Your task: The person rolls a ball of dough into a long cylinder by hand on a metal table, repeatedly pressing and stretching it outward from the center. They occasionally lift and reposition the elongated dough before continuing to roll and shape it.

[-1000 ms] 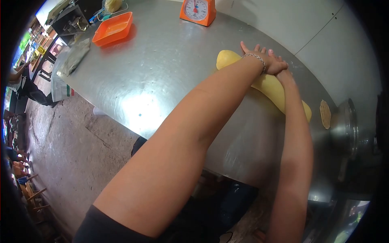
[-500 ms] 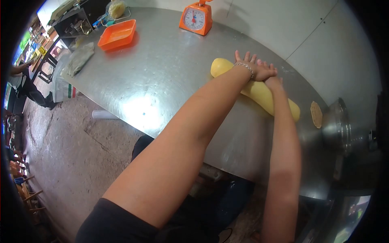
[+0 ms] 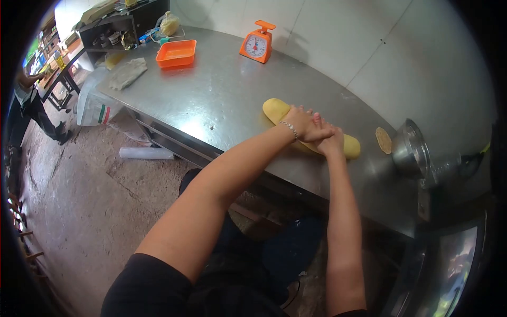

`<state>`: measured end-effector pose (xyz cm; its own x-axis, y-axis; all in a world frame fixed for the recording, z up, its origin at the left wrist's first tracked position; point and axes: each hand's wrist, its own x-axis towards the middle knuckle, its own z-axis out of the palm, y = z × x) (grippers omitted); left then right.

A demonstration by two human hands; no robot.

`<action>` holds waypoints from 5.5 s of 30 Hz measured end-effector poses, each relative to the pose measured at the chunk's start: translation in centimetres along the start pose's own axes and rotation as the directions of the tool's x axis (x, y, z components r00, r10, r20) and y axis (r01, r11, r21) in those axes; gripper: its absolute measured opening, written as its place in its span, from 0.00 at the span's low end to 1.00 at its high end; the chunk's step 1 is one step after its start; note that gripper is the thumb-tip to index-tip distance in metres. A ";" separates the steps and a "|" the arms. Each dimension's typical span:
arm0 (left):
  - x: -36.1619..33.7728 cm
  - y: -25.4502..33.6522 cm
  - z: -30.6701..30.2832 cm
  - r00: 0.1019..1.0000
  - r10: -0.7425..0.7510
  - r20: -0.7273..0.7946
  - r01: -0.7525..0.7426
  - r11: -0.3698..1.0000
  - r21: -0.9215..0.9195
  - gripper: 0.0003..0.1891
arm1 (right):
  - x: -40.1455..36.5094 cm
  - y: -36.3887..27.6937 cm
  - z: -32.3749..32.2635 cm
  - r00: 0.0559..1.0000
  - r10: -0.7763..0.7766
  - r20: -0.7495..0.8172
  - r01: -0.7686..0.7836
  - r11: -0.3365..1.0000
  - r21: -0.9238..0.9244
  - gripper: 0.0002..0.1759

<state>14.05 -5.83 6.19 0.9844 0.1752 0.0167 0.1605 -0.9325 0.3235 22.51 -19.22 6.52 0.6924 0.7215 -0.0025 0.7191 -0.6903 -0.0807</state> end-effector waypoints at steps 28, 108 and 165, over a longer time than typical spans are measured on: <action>-4.9 -3.0 1.9 0.925 0.080 -0.371 -0.008 0.981 0.193 0.51 | -6.6 5.1 2.1 0.914 -0.011 -0.405 0.000 1.000 -0.027 0.52; -0.9 -0.2 3.7 0.840 0.377 -0.391 -0.347 0.926 0.148 0.57 | -1.1 1.1 3.7 0.869 -0.152 -0.471 0.162 0.987 -0.020 0.54; -1.7 1.4 5.1 0.938 0.142 -0.317 -0.178 0.980 -0.087 0.72 | -1.8 5.7 6.5 0.868 -0.186 -0.460 0.145 0.982 -0.124 0.39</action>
<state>13.00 -9.01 1.80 0.9230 0.1317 0.3617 -0.0245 -0.9177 0.3966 24.98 -24.04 -0.41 0.4945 0.7300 0.4718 0.8137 -0.5796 0.0439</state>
